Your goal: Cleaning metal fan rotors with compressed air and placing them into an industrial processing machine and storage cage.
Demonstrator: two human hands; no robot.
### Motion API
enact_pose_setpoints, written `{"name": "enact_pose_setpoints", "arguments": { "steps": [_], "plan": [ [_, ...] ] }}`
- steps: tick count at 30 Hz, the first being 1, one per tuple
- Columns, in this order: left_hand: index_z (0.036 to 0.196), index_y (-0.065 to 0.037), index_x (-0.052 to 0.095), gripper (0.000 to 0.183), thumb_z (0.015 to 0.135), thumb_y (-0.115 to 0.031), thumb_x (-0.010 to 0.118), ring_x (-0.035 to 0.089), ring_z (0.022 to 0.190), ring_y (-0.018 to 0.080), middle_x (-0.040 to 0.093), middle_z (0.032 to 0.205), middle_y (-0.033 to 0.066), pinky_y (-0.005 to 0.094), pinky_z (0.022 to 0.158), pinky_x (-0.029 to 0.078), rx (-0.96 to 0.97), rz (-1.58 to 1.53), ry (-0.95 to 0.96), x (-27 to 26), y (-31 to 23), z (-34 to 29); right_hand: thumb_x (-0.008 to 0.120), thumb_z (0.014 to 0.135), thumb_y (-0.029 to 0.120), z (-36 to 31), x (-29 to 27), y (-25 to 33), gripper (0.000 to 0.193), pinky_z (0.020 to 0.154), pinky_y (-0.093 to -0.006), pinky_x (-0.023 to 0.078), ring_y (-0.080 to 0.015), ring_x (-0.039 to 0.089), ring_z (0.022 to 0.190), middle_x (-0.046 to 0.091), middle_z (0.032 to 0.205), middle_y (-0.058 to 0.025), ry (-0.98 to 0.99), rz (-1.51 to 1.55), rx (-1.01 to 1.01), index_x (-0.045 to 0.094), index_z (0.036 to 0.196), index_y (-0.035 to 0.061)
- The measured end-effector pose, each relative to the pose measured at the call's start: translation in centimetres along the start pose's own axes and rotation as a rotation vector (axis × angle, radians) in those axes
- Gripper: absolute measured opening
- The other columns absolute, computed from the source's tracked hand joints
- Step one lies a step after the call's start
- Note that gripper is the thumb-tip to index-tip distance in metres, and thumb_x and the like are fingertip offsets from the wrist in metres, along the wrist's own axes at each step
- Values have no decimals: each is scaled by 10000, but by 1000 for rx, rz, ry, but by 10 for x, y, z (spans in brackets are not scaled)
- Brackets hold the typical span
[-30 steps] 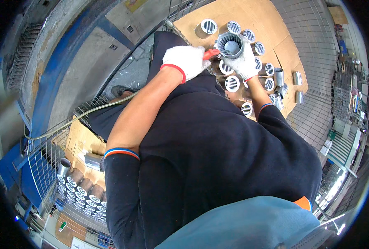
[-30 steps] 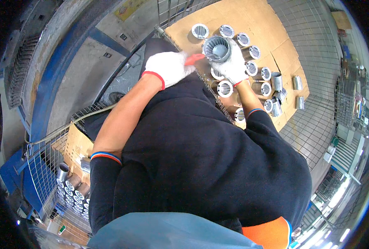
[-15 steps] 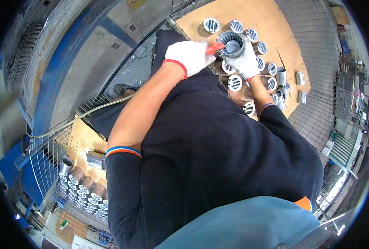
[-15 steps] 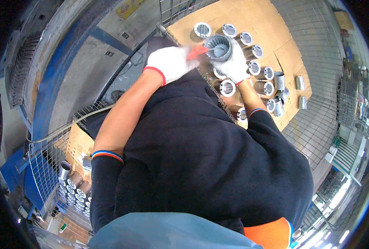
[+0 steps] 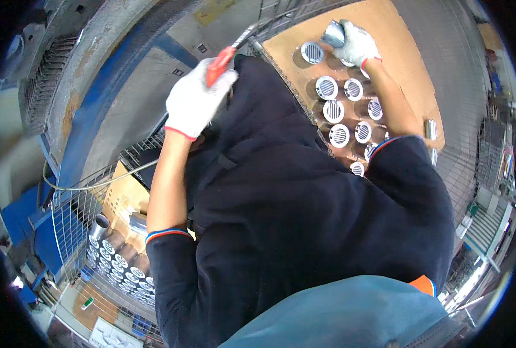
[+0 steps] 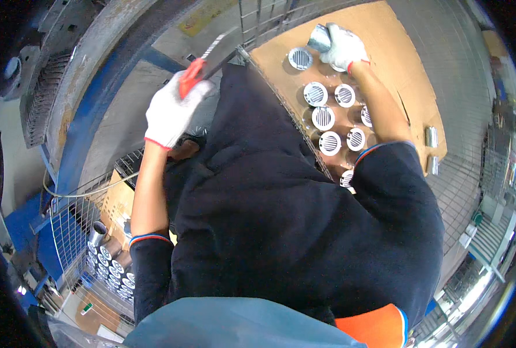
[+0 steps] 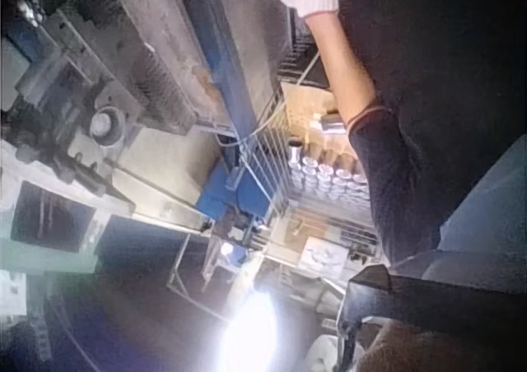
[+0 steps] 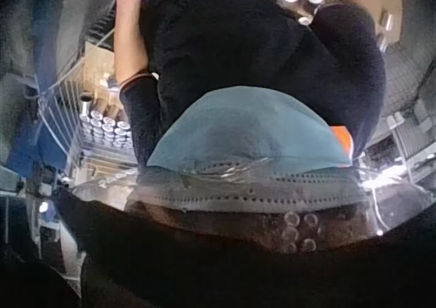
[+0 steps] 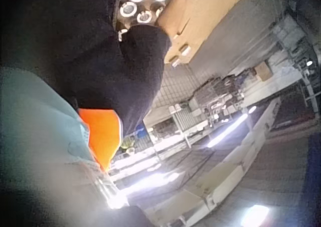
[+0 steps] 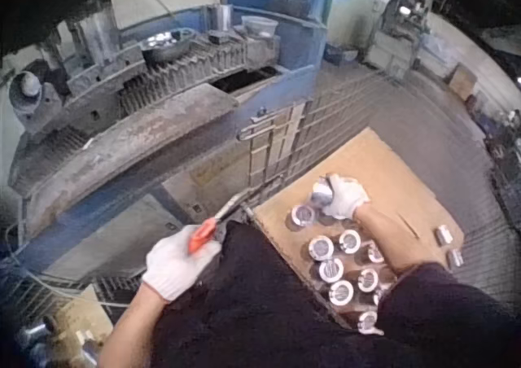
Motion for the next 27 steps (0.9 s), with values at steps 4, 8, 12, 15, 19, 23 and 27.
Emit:
{"name": "enact_pose_setpoints", "arguments": {
  "steps": [4,8,12,15,19,23,27],
  "plan": [
    [1296,-97,695,446,950,-371,760,767,952,289,767,1012,180,373,824,572,-282,-132,-213,-27,32,-19,839,691,300,102,54,-17,668,1005,-469,545,-401,682,1183,718,1250,-224,246,-365,-162,598,1263,54],
    [1295,-44,692,439,933,-272,794,754,945,216,776,1031,162,353,842,575,-271,-209,-440,-60,54,-42,784,757,226,156,123,-28,304,853,-458,605,-338,767,1034,777,1114,-184,388,-537,-234,808,1043,126],
    [1197,-49,748,349,889,-189,834,750,943,206,764,1035,125,345,864,583,-153,-169,-747,-98,55,-51,834,658,191,164,137,-9,556,993,-443,585,-352,709,1206,742,1257,-199,525,-603,-205,769,1203,101],
    [1206,-104,747,402,854,-276,837,717,886,371,718,1000,140,426,783,583,-60,230,-877,-128,50,-40,868,664,270,147,109,15,786,1133,-452,500,-380,600,1340,615,1451,-222,367,-415,-342,628,1392,94],
    [1172,-107,753,372,884,-336,808,720,915,353,723,1004,149,429,813,571,-22,167,-1012,-152,49,-5,836,722,326,115,71,32,800,1178,-465,437,-410,528,1394,584,1479,-219,105,-229,-329,582,1438,76],
    [1133,-140,762,327,914,-381,741,713,1005,379,755,1057,163,452,881,563,-77,76,-832,-152,55,15,792,839,301,72,45,35,703,1158,-485,446,-425,577,1342,619,1440,-238,-163,-5,-286,576,1467,69],
    [1279,-107,686,553,849,-439,791,697,1043,409,724,1087,201,490,915,565,-134,64,-936,-134,63,-27,733,979,366,14,24,49,616,1157,-446,444,-391,573,1372,618,1464,-232,-216,212,-250,594,1467,18]
  ]
}}
Point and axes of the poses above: each hand's wrist, its own z-axis towards the middle knuckle, its own x-axis out of the palm, y = z × x, the point moved 2 cm from there along z, towards the middle knuckle
